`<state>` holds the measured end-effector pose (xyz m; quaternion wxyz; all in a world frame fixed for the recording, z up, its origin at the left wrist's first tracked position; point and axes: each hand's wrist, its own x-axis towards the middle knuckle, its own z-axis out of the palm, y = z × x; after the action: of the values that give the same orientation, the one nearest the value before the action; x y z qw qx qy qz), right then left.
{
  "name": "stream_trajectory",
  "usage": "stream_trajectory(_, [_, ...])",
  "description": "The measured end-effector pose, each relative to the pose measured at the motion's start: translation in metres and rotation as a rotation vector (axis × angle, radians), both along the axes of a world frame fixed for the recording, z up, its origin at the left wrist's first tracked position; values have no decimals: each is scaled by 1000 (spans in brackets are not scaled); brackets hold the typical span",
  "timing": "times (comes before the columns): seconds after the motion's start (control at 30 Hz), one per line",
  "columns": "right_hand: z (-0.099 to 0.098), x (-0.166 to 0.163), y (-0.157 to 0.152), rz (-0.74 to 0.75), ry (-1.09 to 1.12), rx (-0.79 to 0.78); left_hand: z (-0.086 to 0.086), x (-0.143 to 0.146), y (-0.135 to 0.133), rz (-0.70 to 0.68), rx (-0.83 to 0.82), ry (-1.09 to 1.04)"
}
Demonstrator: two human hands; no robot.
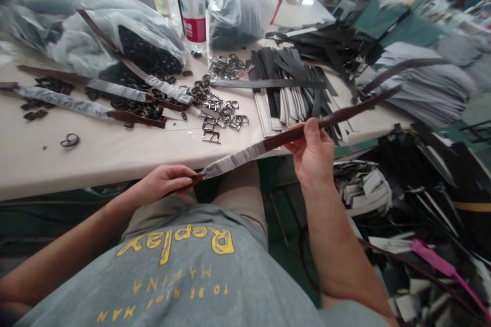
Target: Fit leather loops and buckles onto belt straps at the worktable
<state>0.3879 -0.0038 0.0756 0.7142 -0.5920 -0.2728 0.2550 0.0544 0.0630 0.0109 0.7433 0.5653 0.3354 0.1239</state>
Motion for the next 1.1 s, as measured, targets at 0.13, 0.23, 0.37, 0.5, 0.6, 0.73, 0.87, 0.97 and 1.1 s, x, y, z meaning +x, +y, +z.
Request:
stream_trajectory(0.13, [-45, 10, -47, 111, 95, -444, 3, -16, -1, -47, 29, 67])
stream_trajectory(0.23, [-48, -3, -77, 218, -205, -659, 9, -17, -3, -91, 21, 112])
stream_trajectory(0.37, [-23, -43, -84, 298, -871, -430, 16, -10, -6, -205, 56, 190])
stream_trajectory(0.5, [-10, -85, -58, 869, -1064, -350, 20, -8, -6, -289, 91, 194])
stream_trajectory(0.6, [-17, -104, -43, 1200, -1014, -570, 23, -14, -8, -344, 228, 204])
stream_trajectory(0.73, [-34, -121, -44, 1183, -1075, -612, 27, -16, -19, -470, 563, 224])
stream_trajectory(0.87, [-46, -131, -55, 1076, -1213, -469, 23, -5, -33, -550, 790, 336])
stream_trajectory(0.97, [-48, -131, -62, 1072, -1245, -383, 21, -2, -36, -607, 723, 296])
stream_trajectory(1.1, [-45, -128, -66, 1120, -1225, -345, 27, -8, -33, -648, 521, 236])
